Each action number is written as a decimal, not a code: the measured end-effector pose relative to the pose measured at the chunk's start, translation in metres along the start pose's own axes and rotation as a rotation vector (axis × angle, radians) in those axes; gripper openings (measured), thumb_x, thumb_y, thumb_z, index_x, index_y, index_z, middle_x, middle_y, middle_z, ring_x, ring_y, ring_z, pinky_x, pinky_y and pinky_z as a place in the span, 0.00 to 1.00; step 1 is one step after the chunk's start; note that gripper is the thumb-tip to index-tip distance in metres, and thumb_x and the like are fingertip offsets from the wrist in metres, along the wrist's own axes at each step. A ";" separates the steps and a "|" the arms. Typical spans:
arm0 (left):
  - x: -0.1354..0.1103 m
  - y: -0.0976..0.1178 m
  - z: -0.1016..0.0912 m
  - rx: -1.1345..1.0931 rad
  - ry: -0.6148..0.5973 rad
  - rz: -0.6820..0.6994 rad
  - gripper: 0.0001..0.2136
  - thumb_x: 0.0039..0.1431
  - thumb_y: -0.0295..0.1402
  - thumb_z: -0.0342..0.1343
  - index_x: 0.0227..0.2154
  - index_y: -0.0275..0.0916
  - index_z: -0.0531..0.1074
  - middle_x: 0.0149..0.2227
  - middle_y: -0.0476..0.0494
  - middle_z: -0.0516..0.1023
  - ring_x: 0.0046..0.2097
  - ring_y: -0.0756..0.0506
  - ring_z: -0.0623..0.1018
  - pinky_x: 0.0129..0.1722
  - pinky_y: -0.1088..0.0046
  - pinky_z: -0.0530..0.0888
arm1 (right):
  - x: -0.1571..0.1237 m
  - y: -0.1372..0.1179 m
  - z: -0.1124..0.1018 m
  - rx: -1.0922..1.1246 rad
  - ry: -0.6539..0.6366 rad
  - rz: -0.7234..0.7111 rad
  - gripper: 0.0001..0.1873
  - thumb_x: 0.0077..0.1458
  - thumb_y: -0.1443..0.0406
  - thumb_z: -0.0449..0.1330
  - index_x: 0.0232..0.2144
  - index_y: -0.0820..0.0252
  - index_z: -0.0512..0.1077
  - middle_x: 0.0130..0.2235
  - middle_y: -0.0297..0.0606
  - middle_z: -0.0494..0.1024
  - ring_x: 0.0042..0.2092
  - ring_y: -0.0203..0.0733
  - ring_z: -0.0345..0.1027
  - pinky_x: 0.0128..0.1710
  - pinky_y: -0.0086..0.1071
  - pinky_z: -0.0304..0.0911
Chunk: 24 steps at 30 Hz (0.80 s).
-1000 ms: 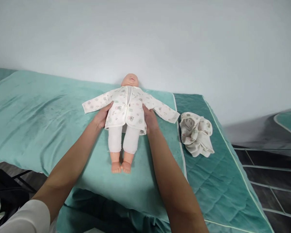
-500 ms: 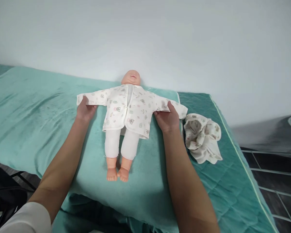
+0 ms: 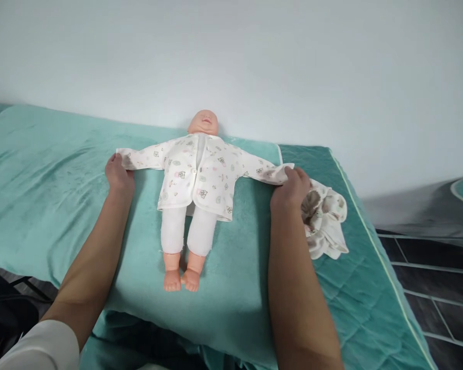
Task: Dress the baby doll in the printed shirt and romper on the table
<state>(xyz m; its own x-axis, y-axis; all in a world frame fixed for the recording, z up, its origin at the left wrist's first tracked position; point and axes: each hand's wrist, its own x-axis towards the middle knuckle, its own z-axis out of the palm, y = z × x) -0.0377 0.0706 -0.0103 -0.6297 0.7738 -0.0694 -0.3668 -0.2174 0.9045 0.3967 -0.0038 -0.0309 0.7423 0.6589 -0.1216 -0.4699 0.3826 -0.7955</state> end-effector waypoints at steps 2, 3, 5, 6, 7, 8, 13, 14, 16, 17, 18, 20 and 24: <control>-0.002 0.000 -0.002 0.094 0.022 0.126 0.09 0.67 0.27 0.53 0.48 0.39 0.70 0.57 0.38 0.76 0.59 0.47 0.78 0.64 0.66 0.71 | -0.004 0.001 -0.002 -0.212 0.090 -0.219 0.19 0.50 0.77 0.59 0.42 0.53 0.66 0.55 0.41 0.74 0.62 0.45 0.66 0.69 0.39 0.58; -0.004 0.000 -0.003 0.142 0.016 0.202 0.11 0.65 0.26 0.54 0.50 0.40 0.69 0.60 0.38 0.74 0.63 0.48 0.75 0.67 0.68 0.68 | -0.009 0.002 -0.002 -0.327 0.101 -0.340 0.21 0.49 0.77 0.60 0.44 0.54 0.66 0.58 0.44 0.73 0.64 0.46 0.65 0.71 0.40 0.55; -0.012 0.001 -0.004 0.266 -0.024 0.359 0.14 0.63 0.27 0.56 0.52 0.41 0.69 0.62 0.39 0.72 0.67 0.48 0.70 0.70 0.69 0.63 | -0.028 0.005 0.003 -0.506 0.004 -0.530 0.23 0.50 0.74 0.61 0.49 0.58 0.68 0.60 0.48 0.71 0.66 0.48 0.64 0.72 0.45 0.51; -0.017 0.001 -0.005 0.329 -0.044 0.428 0.15 0.63 0.28 0.57 0.52 0.41 0.69 0.62 0.39 0.71 0.68 0.47 0.69 0.70 0.68 0.62 | -0.041 0.007 0.008 -0.558 -0.085 -0.594 0.24 0.52 0.71 0.61 0.52 0.59 0.68 0.61 0.48 0.71 0.66 0.48 0.63 0.73 0.46 0.51; -0.022 0.002 -0.005 0.377 -0.061 0.478 0.16 0.62 0.29 0.57 0.53 0.42 0.69 0.62 0.40 0.72 0.68 0.46 0.69 0.71 0.67 0.61 | -0.056 0.009 0.013 -0.624 -0.177 -0.640 0.25 0.54 0.67 0.61 0.55 0.58 0.68 0.61 0.46 0.71 0.67 0.48 0.63 0.73 0.49 0.50; -0.028 0.004 -0.005 0.409 -0.082 0.519 0.17 0.62 0.30 0.58 0.54 0.42 0.70 0.62 0.40 0.72 0.68 0.45 0.68 0.72 0.66 0.59 | -0.072 0.011 0.019 -0.664 -0.254 -0.658 0.25 0.57 0.64 0.61 0.57 0.56 0.68 0.62 0.44 0.71 0.67 0.48 0.63 0.72 0.51 0.51; -0.054 0.006 -0.001 0.405 -0.303 0.577 0.13 0.65 0.32 0.56 0.51 0.42 0.74 0.57 0.42 0.76 0.64 0.44 0.72 0.70 0.65 0.62 | -0.133 0.016 0.042 -0.684 -0.539 -0.574 0.21 0.64 0.56 0.59 0.58 0.49 0.70 0.65 0.39 0.70 0.69 0.48 0.61 0.73 0.49 0.51; -0.058 0.005 0.000 0.396 -0.368 0.546 0.12 0.65 0.32 0.55 0.49 0.42 0.75 0.55 0.42 0.78 0.61 0.43 0.75 0.68 0.65 0.65 | -0.138 0.017 0.044 -0.687 -0.575 -0.554 0.21 0.65 0.55 0.59 0.58 0.49 0.71 0.64 0.39 0.71 0.68 0.48 0.61 0.73 0.49 0.51; -0.064 0.005 0.003 0.388 -0.498 0.472 0.10 0.65 0.33 0.55 0.47 0.42 0.77 0.51 0.43 0.80 0.57 0.43 0.77 0.65 0.63 0.69 | -0.142 0.018 0.046 -0.695 -0.616 -0.513 0.19 0.66 0.54 0.58 0.57 0.48 0.73 0.63 0.39 0.73 0.67 0.48 0.63 0.73 0.49 0.52; -0.068 0.005 0.005 0.390 -0.560 0.442 0.10 0.65 0.33 0.56 0.46 0.43 0.78 0.51 0.43 0.81 0.57 0.43 0.78 0.65 0.62 0.69 | -0.141 0.018 0.046 -0.696 -0.622 -0.496 0.19 0.66 0.53 0.57 0.56 0.48 0.73 0.62 0.39 0.74 0.66 0.48 0.64 0.72 0.49 0.53; -0.071 0.006 0.008 0.393 -0.618 0.417 0.10 0.65 0.34 0.56 0.46 0.43 0.79 0.51 0.43 0.81 0.57 0.43 0.77 0.64 0.61 0.70 | -0.140 0.019 0.046 -0.695 -0.621 -0.484 0.19 0.66 0.53 0.57 0.55 0.49 0.74 0.61 0.39 0.74 0.65 0.48 0.66 0.72 0.49 0.54; -0.077 0.008 0.011 0.388 -0.711 0.379 0.10 0.63 0.34 0.58 0.45 0.45 0.80 0.54 0.44 0.80 0.59 0.42 0.76 0.65 0.60 0.69 | -0.138 0.019 0.046 -0.694 -0.605 -0.479 0.18 0.66 0.54 0.59 0.55 0.49 0.75 0.60 0.40 0.76 0.63 0.49 0.67 0.71 0.49 0.55; -0.087 0.011 0.012 0.378 -0.816 0.353 0.11 0.60 0.33 0.62 0.45 0.47 0.81 0.57 0.44 0.79 0.62 0.42 0.74 0.66 0.59 0.68 | -0.132 0.017 0.042 -0.728 -0.603 -0.543 0.17 0.65 0.56 0.59 0.54 0.50 0.75 0.60 0.39 0.75 0.64 0.49 0.66 0.71 0.50 0.55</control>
<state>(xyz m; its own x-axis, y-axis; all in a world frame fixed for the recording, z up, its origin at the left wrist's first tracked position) 0.0212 0.0077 0.0102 0.0604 0.9067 0.4173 0.0866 -0.4213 0.9028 0.2710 -0.0574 -0.0034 0.3161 0.8033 0.5049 0.3926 0.3737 -0.8404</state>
